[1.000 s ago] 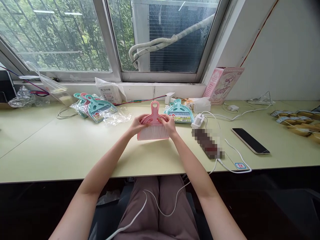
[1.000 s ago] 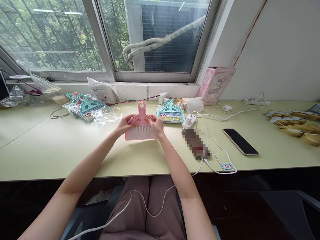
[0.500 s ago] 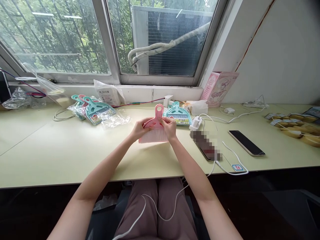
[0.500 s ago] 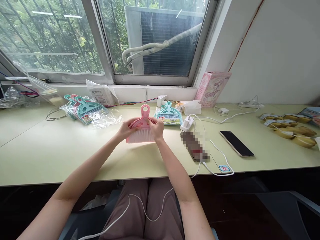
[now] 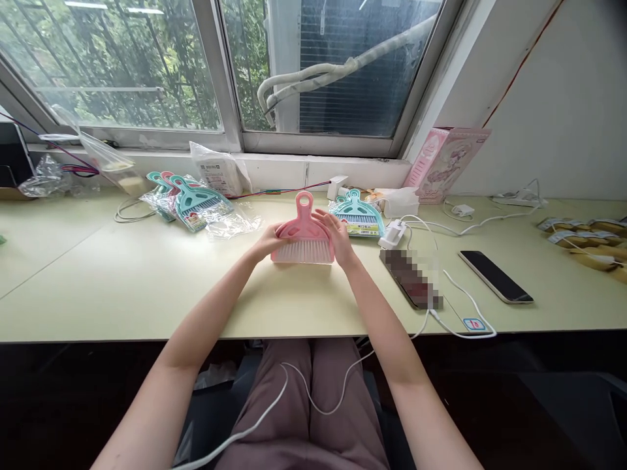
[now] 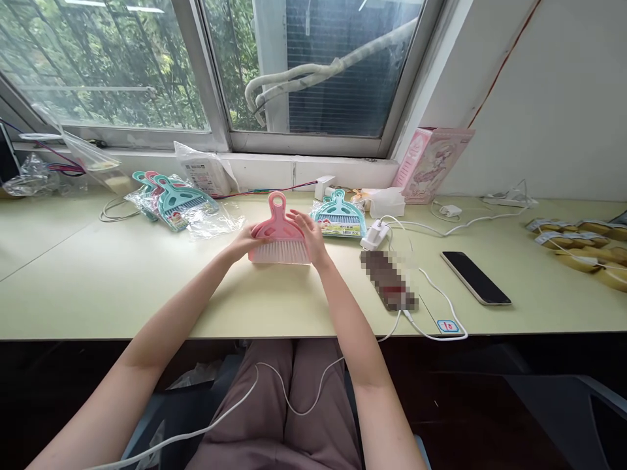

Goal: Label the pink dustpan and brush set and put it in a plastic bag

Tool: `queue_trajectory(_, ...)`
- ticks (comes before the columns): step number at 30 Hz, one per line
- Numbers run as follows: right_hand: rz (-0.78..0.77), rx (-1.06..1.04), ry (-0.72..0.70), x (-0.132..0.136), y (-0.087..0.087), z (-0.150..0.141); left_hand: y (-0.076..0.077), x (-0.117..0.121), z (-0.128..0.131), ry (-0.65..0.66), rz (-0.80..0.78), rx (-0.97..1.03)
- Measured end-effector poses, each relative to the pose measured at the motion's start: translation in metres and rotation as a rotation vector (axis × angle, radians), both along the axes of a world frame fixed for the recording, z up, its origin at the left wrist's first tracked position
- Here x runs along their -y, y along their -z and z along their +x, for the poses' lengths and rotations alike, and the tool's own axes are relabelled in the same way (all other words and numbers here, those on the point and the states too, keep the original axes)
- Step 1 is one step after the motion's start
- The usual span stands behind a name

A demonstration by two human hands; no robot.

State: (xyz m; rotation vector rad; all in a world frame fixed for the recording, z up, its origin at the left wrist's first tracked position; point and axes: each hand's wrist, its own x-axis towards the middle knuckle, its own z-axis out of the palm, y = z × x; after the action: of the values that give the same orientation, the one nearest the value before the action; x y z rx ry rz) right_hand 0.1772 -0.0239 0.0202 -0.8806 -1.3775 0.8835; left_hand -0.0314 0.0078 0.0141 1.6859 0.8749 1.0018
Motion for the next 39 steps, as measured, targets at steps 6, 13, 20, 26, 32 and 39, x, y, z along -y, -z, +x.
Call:
queue_trajectory(6,0.054,0.675,0.33,-0.019,0.038,0.012,0.011,-0.023,-0.025,-0.315,-0.109,0.359)
queue_trajectory(13,0.053,1.107,0.007,-0.018,0.057,-0.009,0.025,-0.046,-0.056,-0.554,-0.135,0.555)
queue_trajectory(20,0.02,1.022,-0.056,-0.015,0.042,-0.003,0.032,-0.051,-0.057,-0.554,-0.164,0.586)
queue_trajectory(26,-0.07,1.127,0.106,-0.014,0.04,0.005,0.028,-0.047,-0.051,-0.465,-0.179,0.598)
queue_trajectory(32,-0.111,1.121,0.085,-0.015,0.038,0.01,0.03,-0.049,-0.053,-0.41,-0.207,0.633)
queue_trajectory(39,-0.272,1.026,0.194,-0.016,0.039,0.013,0.035,-0.049,-0.057,-0.376,-0.265,0.62)
